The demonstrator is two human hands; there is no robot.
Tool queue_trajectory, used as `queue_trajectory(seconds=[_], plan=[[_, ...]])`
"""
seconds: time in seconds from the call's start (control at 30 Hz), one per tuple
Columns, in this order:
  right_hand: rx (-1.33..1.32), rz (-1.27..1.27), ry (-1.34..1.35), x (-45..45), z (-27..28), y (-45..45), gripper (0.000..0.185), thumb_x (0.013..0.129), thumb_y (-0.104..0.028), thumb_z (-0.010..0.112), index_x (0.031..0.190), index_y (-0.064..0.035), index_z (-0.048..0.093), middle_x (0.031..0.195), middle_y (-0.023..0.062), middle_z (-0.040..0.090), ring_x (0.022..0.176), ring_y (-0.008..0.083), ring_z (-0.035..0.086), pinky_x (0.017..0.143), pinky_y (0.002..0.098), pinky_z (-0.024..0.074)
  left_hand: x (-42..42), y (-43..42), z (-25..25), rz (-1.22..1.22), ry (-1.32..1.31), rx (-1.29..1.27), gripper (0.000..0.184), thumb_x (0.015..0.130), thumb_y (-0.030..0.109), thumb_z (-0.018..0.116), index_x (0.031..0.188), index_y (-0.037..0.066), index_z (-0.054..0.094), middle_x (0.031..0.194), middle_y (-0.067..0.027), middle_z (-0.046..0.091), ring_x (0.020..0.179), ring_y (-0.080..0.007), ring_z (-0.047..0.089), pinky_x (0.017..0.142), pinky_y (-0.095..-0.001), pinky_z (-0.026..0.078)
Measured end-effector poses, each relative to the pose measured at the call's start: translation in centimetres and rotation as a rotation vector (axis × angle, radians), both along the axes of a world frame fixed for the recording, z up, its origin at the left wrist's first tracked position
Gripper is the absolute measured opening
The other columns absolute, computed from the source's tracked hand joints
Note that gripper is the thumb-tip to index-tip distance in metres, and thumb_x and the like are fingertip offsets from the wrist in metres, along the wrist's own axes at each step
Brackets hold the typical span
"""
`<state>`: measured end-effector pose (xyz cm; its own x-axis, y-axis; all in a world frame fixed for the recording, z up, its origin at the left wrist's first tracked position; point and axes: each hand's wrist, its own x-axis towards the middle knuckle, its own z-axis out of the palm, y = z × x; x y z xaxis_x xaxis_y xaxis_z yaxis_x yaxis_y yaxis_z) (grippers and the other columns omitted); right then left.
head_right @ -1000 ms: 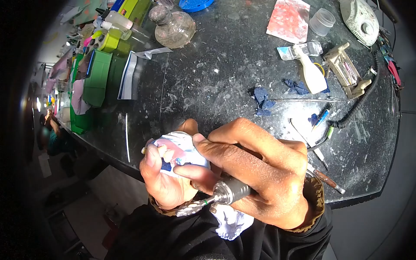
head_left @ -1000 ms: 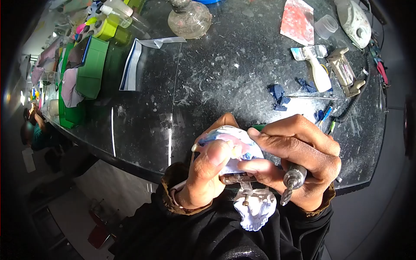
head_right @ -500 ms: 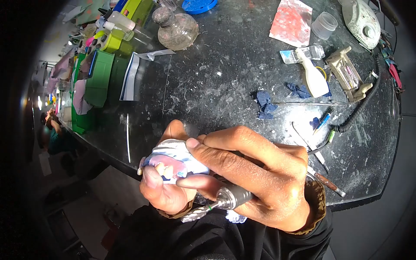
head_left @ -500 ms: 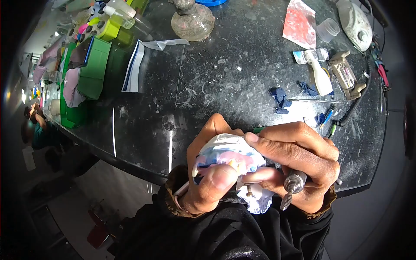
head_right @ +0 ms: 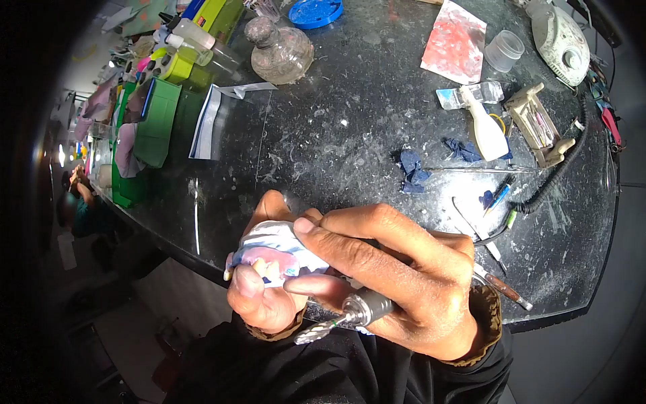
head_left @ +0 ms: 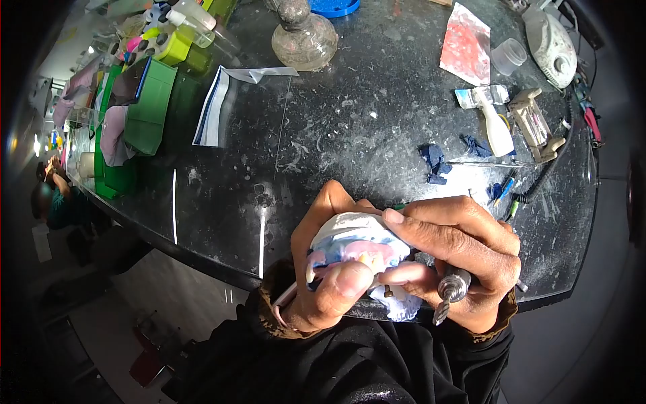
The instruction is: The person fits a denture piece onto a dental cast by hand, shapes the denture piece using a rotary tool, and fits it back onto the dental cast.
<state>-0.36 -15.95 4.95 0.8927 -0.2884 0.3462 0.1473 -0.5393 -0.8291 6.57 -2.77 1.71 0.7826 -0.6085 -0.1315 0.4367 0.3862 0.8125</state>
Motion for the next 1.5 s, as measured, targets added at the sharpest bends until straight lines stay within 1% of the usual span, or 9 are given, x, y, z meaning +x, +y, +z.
queue_trajectory(seconds=[0.33, 0.77, 0.9, 1.07, 1.2, 1.3, 1.33, 1.43, 1.5], plan=[[0.02, 0.024, 0.024, -0.1, 0.4, 0.0, 0.046, 0.062, -0.029, 0.08, 0.098, -0.0014, 0.069, 0.084, 0.0119, 0.064, 0.076, 0.0209, 0.066, 0.065, 0.0282, 0.0536, -0.3, -0.1, -0.1, 0.027, -0.021, -0.05, 0.048, 0.074, 0.036, 0.062, 0.095, -0.002, 0.041, 0.081, -0.0109, 0.052, 0.073, -0.0102, 0.05, 0.064, -0.0262, 0.042], [-0.06, -0.023, -0.123, 0.0, -0.2, 0.2, 0.035, 0.061, -0.009, 0.081, 0.094, -0.0033, 0.07, 0.082, 0.008, 0.062, 0.073, 0.0193, 0.066, 0.059, 0.0274, 0.0545, -0.4, -0.1, -0.2, 0.005, 0.055, 0.039, 0.057, 0.073, 0.046, 0.066, 0.098, 0.0, 0.041, 0.085, -0.0088, 0.052, 0.081, -0.0111, 0.052, 0.071, -0.0259, 0.043], [-0.108, -0.009, -0.21, 0.3, -0.4, -0.3, 0.028, 0.065, -0.009, 0.075, 0.092, -0.0011, 0.069, 0.082, 0.007, 0.063, 0.068, 0.0197, 0.068, 0.055, 0.027, 0.0563, -0.3, 0.0, -0.5, -0.03, 0.012, 0.037, 0.068, 0.073, 0.057, 0.059, 0.1, -0.002, 0.041, 0.091, -0.0109, 0.054, 0.085, -0.0131, 0.054, 0.073, -0.0273, 0.045], [-0.03, -0.153, -0.165, 0.2, 0.1, 0.7, 0.028, 0.059, -0.005, 0.083, 0.084, -0.003, 0.07, 0.077, 0.0071, 0.062, 0.068, 0.0162, 0.063, 0.057, 0.0263, 0.0495, 0.7, 0.6, -0.4, -0.112, -0.057, 0.071, 0.082, 0.074, 0.071, 0.048, 0.105, -0.005, 0.041, 0.1, -0.0142, 0.055, 0.091, -0.0163, 0.056, 0.077, -0.0296, 0.047], [-0.003, -0.174, -0.166, 0.2, 0.1, 0.6, 0.026, 0.059, -0.005, 0.083, 0.081, -0.0033, 0.07, 0.074, 0.0069, 0.062, 0.066, 0.0154, 0.061, 0.055, 0.0253, 0.0482, 2.0, 0.7, 0.7, -0.147, -0.2, 0.144, 0.084, 0.076, 0.068, 0.046, 0.111, -0.009, 0.042, 0.104, -0.0174, 0.054, 0.093, -0.0198, 0.057, 0.08, -0.031, 0.047], [0.019, -0.166, -0.142, 0.1, 0.1, 0.5, 0.025, 0.059, -0.004, 0.082, 0.081, -0.0037, 0.07, 0.073, 0.0065, 0.061, 0.065, 0.0147, 0.06, 0.055, 0.0249, 0.0476, 2.5, 0.7, 0.9, -0.066, -0.486, 0.24, 0.08, 0.082, 0.062, 0.031, 0.106, -0.013, 0.048, 0.097, -0.0216, 0.055, 0.088, -0.0233, 0.054, 0.076, -0.0333, 0.042], [0.042, -0.163, -0.142, 0.2, 0.1, 0.6, 0.025, 0.059, -0.004, 0.082, 0.081, -0.0038, 0.07, 0.073, 0.0064, 0.061, 0.065, 0.0146, 0.06, 0.055, 0.0249, 0.0473, 2.8, 0.9, 1.2, -0.078, -0.536, 0.258, 0.078, 0.082, 0.06, 0.034, 0.108, -0.013, 0.047, 0.101, -0.0241, 0.054, 0.09, -0.0244, 0.055, 0.079, -0.0333, 0.043], [0.086, -0.134, -0.124, 0.1, 0.1, 0.3, 0.027, 0.058, -0.003, 0.082, 0.082, -0.004, 0.07, 0.073, 0.0062, 0.061, 0.065, 0.0144, 0.059, 0.055, 0.0252, 0.0463, 4.1, 1.6, 2.3, -0.145, -0.628, 0.27, 0.072, 0.074, 0.048, 0.061, 0.114, -0.011, 0.048, 0.11, -0.0206, 0.052, 0.094, -0.0212, 0.058, 0.082, -0.0334, 0.048], [0.107, -0.119, -0.108, -0.1, 0.2, 0.2, 0.028, 0.057, -0.002, 0.081, 0.083, -0.004, 0.07, 0.074, 0.0063, 0.06, 0.065, 0.0145, 0.058, 0.056, 0.0257, 0.0458, 4.5, 1.5, 2.4, -0.19, -0.71, 0.217, 0.056, 0.071, 0.031, 0.068, 0.108, -0.009, 0.055, 0.107, -0.0213, 0.056, 0.091, -0.0216, 0.06, 0.08, -0.0334, 0.049]])
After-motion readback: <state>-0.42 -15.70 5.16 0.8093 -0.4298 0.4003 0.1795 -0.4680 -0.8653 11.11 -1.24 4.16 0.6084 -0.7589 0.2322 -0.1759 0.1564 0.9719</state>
